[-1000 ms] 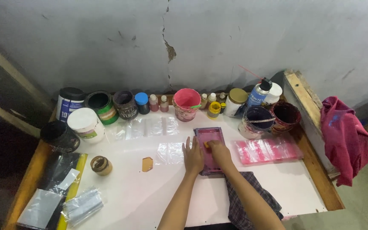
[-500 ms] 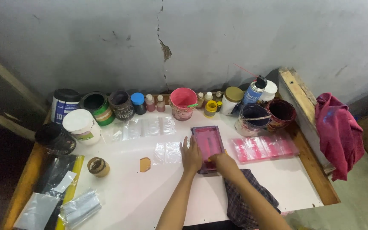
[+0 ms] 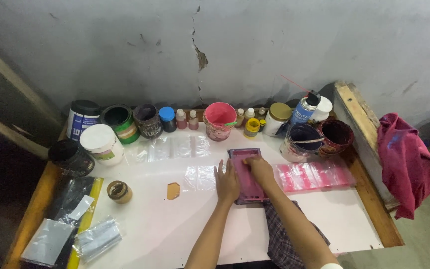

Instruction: Organizing small plastic bags by folding and stacking them, followed by applying a substance to a screen printing frame using a small tool.

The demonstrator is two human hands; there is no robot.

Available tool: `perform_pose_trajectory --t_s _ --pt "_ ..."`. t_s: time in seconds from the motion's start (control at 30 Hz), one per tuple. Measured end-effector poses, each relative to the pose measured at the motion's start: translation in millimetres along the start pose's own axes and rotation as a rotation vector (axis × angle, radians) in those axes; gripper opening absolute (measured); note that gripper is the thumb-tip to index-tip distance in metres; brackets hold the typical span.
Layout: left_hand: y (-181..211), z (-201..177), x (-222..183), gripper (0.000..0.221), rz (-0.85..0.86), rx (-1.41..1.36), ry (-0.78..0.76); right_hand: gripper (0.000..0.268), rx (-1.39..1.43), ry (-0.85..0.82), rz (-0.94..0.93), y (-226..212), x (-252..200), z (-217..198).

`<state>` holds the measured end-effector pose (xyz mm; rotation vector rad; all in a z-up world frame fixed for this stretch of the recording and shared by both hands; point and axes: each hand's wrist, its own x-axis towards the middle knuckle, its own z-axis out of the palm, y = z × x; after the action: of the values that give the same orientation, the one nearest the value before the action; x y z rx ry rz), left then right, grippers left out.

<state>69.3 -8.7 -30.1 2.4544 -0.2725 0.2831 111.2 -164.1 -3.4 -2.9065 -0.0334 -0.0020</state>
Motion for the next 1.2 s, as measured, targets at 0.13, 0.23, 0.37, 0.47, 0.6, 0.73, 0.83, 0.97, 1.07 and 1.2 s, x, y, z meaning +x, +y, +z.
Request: perform_pose_trajectory --t_s 0.13,0.23,0.37,0.47,0.6,0.73,0.83,0.97,1.07,1.2 --pt "-2.3 2.2 0.8 0.049 0.011 0.009 0.006 0.035 -0.011 0.039 -0.058 -7.4 -39.9 -7.6" --pt "-4.6 6.1 1.4 0.05 0.029 0.044 0.002 0.032 -0.057 0.117 -0.088 -1.0 -59.0 6.3" --pt "2.0 -2.1 1.5 0.053 -0.031 0.013 -0.08 0.035 -0.057 0.155 -0.124 12.3 -82.0 22.6" --pt "6.0 -10.2 1.6 0.053 -0.054 0.004 -0.112 0.038 -0.051 0.146 -0.14 19.1 -97.3 34.6" --pt "9.1 -15.3 1.3 0.053 -0.08 -0.014 -0.148 0.034 -0.038 0.127 -0.12 15.5 -115.2 29.7" --pt "14.2 -21.2 -0.1 0.054 -0.084 -0.028 -0.148 0.029 -0.068 -0.041 -0.091 7.2 -114.6 7.0" --pt "14.7 -20.7 -0.1 0.053 -0.084 -0.035 -0.132 0.021 0.026 -0.166 -0.003 -10.6 -108.2 -25.6" --pt "14.4 -21.4 0.6 0.054 -0.063 -0.025 -0.135 0.036 0.339 -0.24 0.159 -12.5 -91.3 -51.4" --pt "11.1 -17.7 -0.7 0.053 -0.053 -0.024 -0.132 0.038 0.386 -0.173 0.316 6.2 -63.2 -19.5" --pt "6.9 -9.6 0.5 0.052 -0.062 -0.03 -0.105 0.045 0.306 -0.093 0.465 4.2 -33.2 6.0"
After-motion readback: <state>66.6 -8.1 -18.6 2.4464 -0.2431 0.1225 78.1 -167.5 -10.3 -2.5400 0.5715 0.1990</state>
